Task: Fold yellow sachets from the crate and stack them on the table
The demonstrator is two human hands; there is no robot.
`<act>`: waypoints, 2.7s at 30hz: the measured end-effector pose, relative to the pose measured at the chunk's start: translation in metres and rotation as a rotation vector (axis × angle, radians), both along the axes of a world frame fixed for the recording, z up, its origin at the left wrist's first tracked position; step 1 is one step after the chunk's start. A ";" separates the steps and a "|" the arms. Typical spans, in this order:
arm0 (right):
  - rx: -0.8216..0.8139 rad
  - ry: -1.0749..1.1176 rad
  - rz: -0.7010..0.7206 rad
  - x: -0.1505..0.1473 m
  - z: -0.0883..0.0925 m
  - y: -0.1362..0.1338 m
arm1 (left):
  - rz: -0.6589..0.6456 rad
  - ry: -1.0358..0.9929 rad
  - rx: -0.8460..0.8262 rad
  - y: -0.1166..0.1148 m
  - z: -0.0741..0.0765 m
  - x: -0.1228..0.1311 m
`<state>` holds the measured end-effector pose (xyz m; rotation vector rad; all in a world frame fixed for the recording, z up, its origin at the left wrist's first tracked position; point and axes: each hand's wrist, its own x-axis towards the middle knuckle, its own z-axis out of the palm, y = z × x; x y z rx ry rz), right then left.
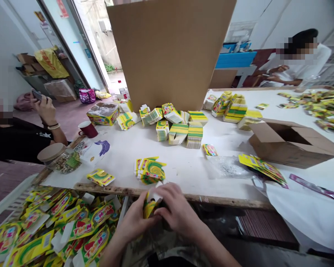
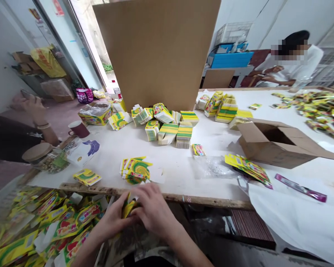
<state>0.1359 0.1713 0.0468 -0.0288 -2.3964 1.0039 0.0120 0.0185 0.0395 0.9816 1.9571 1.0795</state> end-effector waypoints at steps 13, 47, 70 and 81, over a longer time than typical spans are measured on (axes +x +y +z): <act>-1.043 -0.210 0.005 -0.020 -0.029 -0.026 | 0.124 0.454 0.052 0.009 -0.019 0.035; -0.228 -0.135 0.137 -0.010 -0.028 0.005 | 0.332 0.506 0.049 -0.008 -0.008 0.001; -0.176 -0.190 0.111 -0.008 -0.021 0.019 | 0.855 -0.516 0.482 0.006 -0.007 0.006; -0.234 -0.085 -0.013 -0.016 -0.032 0.004 | 0.762 -0.374 0.496 0.007 -0.005 0.016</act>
